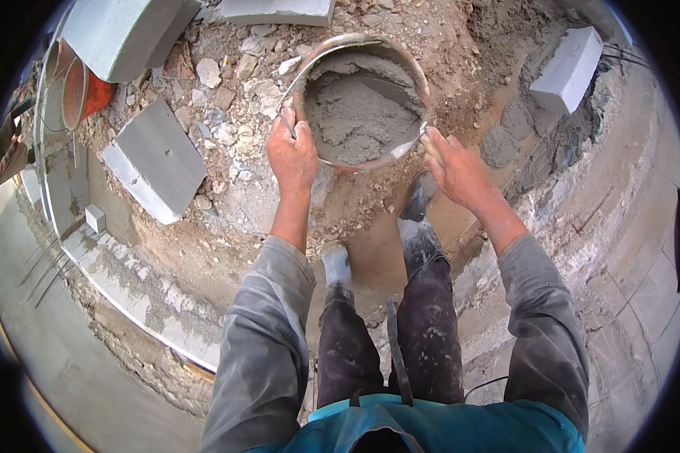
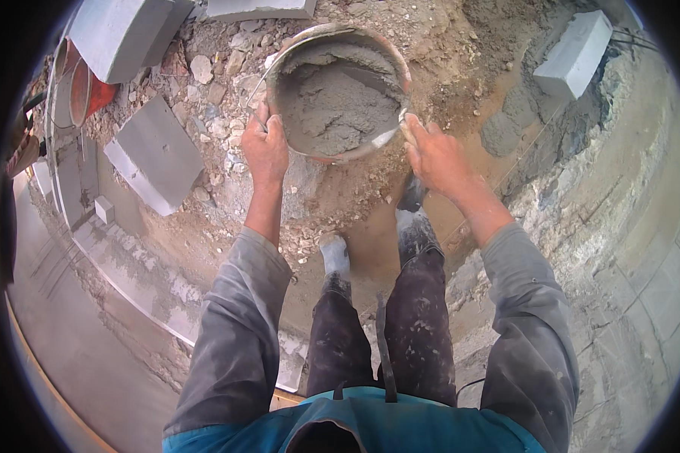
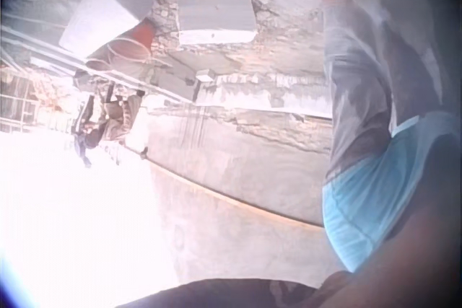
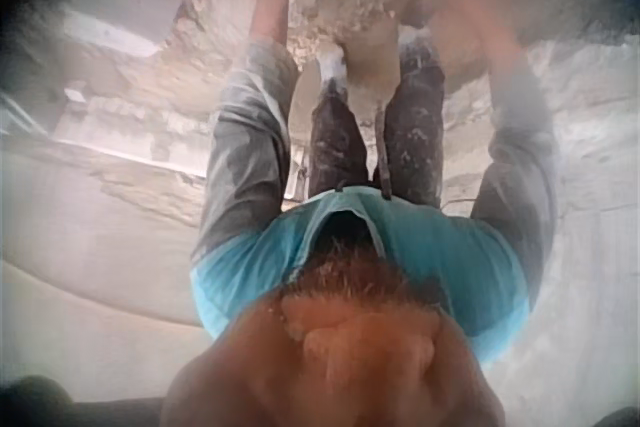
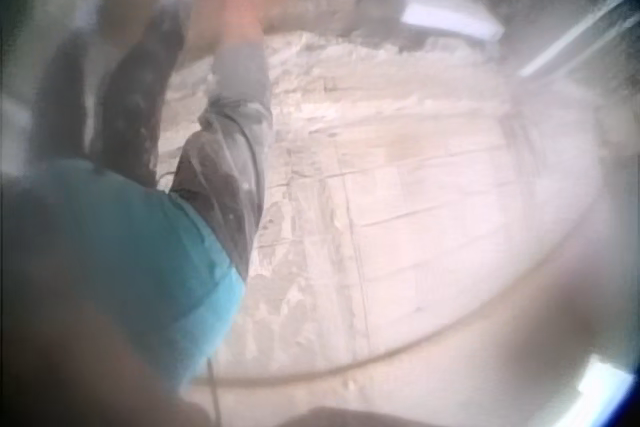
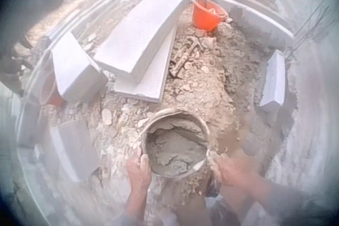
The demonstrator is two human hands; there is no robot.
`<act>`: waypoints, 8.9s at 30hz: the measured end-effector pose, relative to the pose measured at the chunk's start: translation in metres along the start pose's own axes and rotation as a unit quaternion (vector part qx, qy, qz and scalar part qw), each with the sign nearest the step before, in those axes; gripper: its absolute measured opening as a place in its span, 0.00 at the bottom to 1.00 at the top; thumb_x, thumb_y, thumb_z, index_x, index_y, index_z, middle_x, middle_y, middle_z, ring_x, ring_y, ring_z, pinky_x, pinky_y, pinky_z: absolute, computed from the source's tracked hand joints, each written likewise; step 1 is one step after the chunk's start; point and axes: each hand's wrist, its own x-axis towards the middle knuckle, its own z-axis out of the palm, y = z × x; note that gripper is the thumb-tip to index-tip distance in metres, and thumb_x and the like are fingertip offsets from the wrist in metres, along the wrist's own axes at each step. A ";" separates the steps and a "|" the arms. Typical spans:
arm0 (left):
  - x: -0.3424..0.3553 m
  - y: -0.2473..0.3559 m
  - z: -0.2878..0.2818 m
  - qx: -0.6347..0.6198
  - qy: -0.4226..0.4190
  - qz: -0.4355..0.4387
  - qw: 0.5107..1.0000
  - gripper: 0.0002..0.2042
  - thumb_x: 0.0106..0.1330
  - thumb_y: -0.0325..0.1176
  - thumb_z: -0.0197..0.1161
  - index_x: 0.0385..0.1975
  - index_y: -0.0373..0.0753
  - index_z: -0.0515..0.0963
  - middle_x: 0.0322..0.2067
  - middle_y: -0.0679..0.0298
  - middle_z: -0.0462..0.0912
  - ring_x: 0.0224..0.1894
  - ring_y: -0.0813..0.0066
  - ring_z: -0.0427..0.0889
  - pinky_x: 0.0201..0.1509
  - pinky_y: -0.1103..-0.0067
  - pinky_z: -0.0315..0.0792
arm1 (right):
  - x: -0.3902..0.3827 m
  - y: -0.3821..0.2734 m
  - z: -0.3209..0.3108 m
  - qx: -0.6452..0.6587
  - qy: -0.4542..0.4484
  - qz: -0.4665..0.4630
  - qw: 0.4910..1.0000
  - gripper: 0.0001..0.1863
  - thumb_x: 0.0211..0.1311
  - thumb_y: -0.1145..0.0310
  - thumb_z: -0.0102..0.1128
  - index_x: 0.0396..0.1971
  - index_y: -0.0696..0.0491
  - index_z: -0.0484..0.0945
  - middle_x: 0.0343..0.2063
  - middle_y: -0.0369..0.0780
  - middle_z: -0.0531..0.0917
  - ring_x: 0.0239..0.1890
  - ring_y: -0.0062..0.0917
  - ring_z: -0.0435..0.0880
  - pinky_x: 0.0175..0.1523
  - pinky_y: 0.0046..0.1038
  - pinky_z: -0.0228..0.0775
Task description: The person scoops wet cement from a bucket using a trowel and spreads it onto the ground to prepare a base. They then place a long white concrete block onto the cement, adjust its position, and tap it into place with a hammer. The person continues to apply cement around the block to secure it.
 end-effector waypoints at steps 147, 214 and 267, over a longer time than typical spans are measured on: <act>-0.311 -0.063 -0.378 0.180 0.028 -0.299 0.937 0.39 0.59 0.41 0.62 0.66 0.23 0.56 0.60 0.33 0.67 0.64 0.42 0.67 0.67 0.64 0.62 | -0.341 -0.098 -0.062 0.272 0.426 0.240 0.829 0.14 0.59 0.64 0.63 0.36 0.57 0.73 0.25 0.38 0.76 0.24 0.23 0.76 0.30 0.29 0.71; -0.462 -0.304 -0.758 0.059 0.125 -0.386 0.912 0.37 0.60 0.36 0.61 0.68 0.27 0.54 0.51 0.40 0.77 0.53 0.51 0.79 0.57 0.67 0.71 | -0.413 -0.387 0.117 -0.009 0.057 0.238 0.969 0.22 0.52 0.61 0.65 0.43 0.60 0.75 0.35 0.56 0.83 0.40 0.50 0.83 0.47 0.44 0.74; 0.037 -0.372 -0.962 -0.082 0.043 -0.321 0.942 0.37 0.62 0.36 0.56 0.70 0.30 0.50 0.35 0.56 0.81 0.32 0.72 0.83 0.28 0.78 0.76 | 0.034 -0.758 0.121 0.106 0.309 0.176 0.929 0.20 0.57 0.62 0.65 0.46 0.58 0.74 0.39 0.52 0.82 0.43 0.44 0.82 0.49 0.39 0.72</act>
